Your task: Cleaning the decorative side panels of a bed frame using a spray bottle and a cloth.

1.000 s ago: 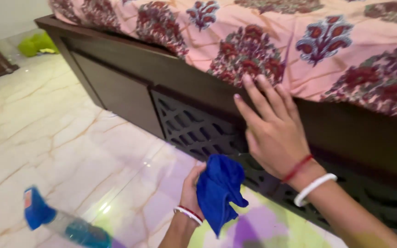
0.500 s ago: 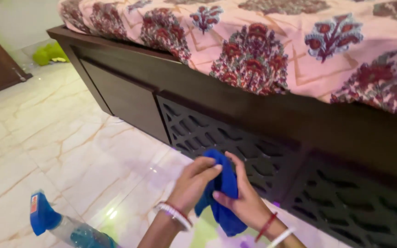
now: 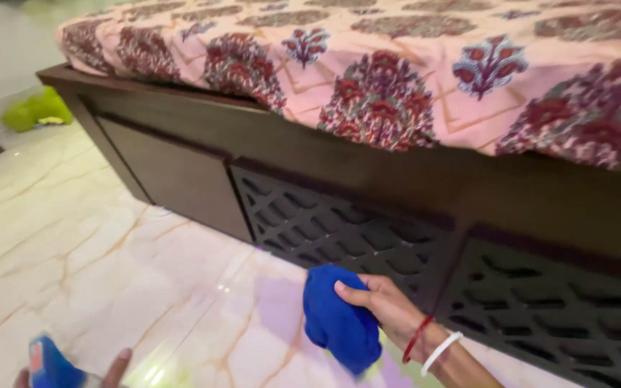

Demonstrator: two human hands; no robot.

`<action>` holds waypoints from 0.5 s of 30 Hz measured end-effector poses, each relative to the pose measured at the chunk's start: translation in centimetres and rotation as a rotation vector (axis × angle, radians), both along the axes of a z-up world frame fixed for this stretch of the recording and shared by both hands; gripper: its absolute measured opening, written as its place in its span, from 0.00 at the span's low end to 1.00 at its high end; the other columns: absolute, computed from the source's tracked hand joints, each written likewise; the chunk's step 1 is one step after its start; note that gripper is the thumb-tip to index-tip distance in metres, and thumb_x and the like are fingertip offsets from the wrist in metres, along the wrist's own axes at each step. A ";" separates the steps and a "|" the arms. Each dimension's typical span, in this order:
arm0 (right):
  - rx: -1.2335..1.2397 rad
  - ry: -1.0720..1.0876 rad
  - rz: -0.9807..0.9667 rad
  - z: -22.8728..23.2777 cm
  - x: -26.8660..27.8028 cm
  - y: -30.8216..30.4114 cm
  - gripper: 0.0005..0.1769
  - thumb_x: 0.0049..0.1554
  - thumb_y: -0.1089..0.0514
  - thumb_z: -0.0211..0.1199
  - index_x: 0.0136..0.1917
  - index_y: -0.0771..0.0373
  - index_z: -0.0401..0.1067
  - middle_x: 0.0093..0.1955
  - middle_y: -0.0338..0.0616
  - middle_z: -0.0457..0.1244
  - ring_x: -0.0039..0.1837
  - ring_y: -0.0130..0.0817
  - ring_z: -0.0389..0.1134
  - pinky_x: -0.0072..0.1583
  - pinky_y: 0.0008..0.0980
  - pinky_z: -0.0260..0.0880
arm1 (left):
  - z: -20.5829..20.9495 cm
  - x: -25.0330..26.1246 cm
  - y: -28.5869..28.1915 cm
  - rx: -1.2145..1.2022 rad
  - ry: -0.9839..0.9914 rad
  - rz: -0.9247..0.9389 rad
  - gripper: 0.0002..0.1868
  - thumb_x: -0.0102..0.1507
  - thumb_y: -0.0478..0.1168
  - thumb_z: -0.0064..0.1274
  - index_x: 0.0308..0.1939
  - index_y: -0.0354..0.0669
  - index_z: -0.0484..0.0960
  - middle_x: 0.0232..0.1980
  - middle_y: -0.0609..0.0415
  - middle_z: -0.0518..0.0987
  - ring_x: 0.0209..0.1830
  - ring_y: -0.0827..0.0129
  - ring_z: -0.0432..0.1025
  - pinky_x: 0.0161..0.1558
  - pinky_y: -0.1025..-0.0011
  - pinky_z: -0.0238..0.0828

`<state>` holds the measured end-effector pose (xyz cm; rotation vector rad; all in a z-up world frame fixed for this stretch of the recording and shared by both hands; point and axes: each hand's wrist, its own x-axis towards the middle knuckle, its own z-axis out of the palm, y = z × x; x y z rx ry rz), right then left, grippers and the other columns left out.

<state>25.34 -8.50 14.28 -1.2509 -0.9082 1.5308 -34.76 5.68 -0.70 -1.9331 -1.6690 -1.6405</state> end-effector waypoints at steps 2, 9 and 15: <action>-0.029 0.109 -0.082 1.9 -0.2 -1.0 0.25 0.59 0.50 0.62 0.63 0.69 0.75 0.55 0.49 0.73 0.54 0.35 0.74 0.61 0.38 0.73 | -3.8 4.2 3.7 0.033 0.108 -0.055 0.34 0.47 0.34 0.72 0.56 0.47 0.78 0.37 0.46 0.79 0.33 0.62 0.74 0.40 0.63 0.73; -0.017 0.560 -0.241 2.9 -0.8 -1.6 0.38 0.54 0.32 0.54 0.60 0.67 0.72 0.50 0.55 0.72 0.48 0.48 0.75 0.52 0.49 0.76 | 8.1 25.0 -4.2 -0.512 -0.189 -0.549 0.42 0.49 0.43 0.71 0.66 0.52 0.70 0.37 0.54 0.83 0.36 0.72 0.77 0.42 0.71 0.75; -0.092 0.559 -0.408 -0.6 -0.7 -1.8 0.26 0.53 0.47 0.62 0.60 0.64 0.76 0.52 0.49 0.73 0.52 0.45 0.75 0.56 0.46 0.77 | 15.5 37.1 -9.5 -0.791 -0.320 -0.919 0.38 0.54 0.45 0.66 0.69 0.57 0.74 0.28 0.60 0.77 0.26 0.75 0.71 0.32 0.71 0.72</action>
